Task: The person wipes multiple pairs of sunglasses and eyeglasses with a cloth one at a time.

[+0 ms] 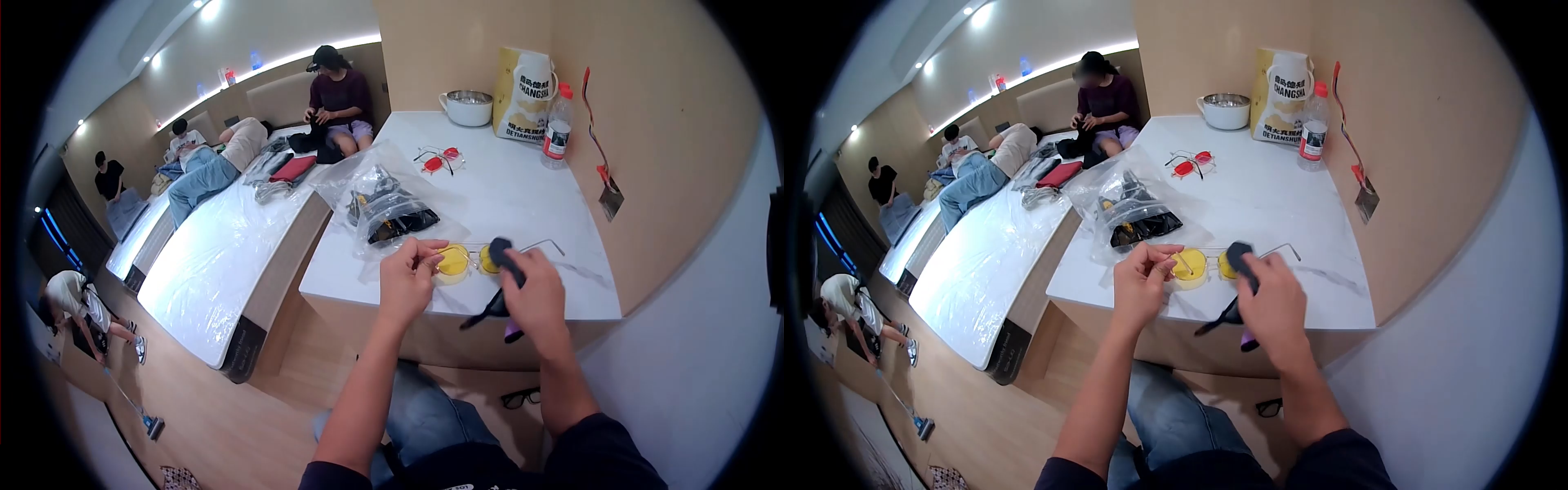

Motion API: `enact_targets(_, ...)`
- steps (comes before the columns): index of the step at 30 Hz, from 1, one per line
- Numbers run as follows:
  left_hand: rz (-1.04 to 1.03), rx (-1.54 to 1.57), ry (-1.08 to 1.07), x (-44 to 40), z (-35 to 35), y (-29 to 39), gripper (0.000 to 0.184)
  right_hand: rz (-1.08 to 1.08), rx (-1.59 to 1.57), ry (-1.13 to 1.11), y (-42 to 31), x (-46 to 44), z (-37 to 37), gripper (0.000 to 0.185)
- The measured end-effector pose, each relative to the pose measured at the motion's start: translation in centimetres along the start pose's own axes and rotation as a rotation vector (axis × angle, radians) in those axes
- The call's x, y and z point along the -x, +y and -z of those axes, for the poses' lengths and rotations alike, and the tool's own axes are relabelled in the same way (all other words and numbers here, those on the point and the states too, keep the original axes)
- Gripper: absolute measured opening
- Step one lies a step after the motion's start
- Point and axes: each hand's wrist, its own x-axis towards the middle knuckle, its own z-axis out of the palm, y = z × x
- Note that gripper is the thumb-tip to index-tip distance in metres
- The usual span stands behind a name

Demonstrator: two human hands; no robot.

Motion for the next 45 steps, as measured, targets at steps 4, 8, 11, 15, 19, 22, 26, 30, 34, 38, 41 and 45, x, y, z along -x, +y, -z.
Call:
enact_targets(4, -0.004, 0.007, 0.002, 0.1, -0.2, 0.3, 0.011, -0.046, 0.03, 0.008, -0.1, -0.1, 0.3, 0.028)
enact_targets(8, 0.0, -0.014, -0.014, 0.1, -0.1, 0.1, 0.011, -0.043, 0.03, -0.07, -0.5, 0.1, 0.4, 0.028)
enact_targets(11, -0.02, 0.055, -0.011, 0.1, -0.2, -0.4, 0.011, -0.05, 0.029, -0.06, -0.5, 0.2, 0.6, 0.029)
enact_targets(15, -0.042, 0.054, -0.023, 0.0, 0.0, -0.6, 0.011, -0.072, 0.03, 0.002, 0.2, 0.0, 0.3, 0.029)
enact_targets(19, -0.035, 0.068, -0.028, 0.1, -0.1, -0.2, 0.012, -0.037, -0.02, -0.006, -0.1, 0.1, 0.5, 0.03)
enact_targets(22, -0.04, 0.091, -0.036, 0.2, 0.1, -0.3, 0.013, -0.039, -0.022, 0.058, 0.1, -0.4, 0.6, 0.03)
enact_targets(26, -0.03, 0.107, -0.027, 0.2, 0.0, 0.1, 0.013, -0.024, -0.101, -0.021, -0.4, -0.1, 0.2, 0.028)
enact_targets(30, -0.058, 0.078, -0.034, 0.1, 0.1, -0.3, 0.014, -0.074, -0.044, 0.092, -0.1, -0.6, 0.2, 0.028)
enact_targets(34, -0.066, 0.049, -0.039, 0.0, 0.2, -0.2, 0.014, 0.044, -0.131, 0.063, -1.8, 0.9, -0.8, 0.032)
enact_targets(38, -0.053, 0.022, -0.02, 0.0, 0.2, -0.2, 0.012, 0.062, -0.135, 0.114, -3.2, 1.3, -1.5, 0.031)
enact_targets(41, -0.063, 0.019, -0.004, 0.0, 0.1, -0.4, 0.011, 0.039, -0.138, 0.188, -2.0, 0.3, -1.4, 0.032)
enact_targets(45, -0.051, -0.031, 0.021, 0.0, 0.0, -0.2, 0.01, 0.019, -0.108, 0.299, -1.5, -0.3, -0.5, 0.032)
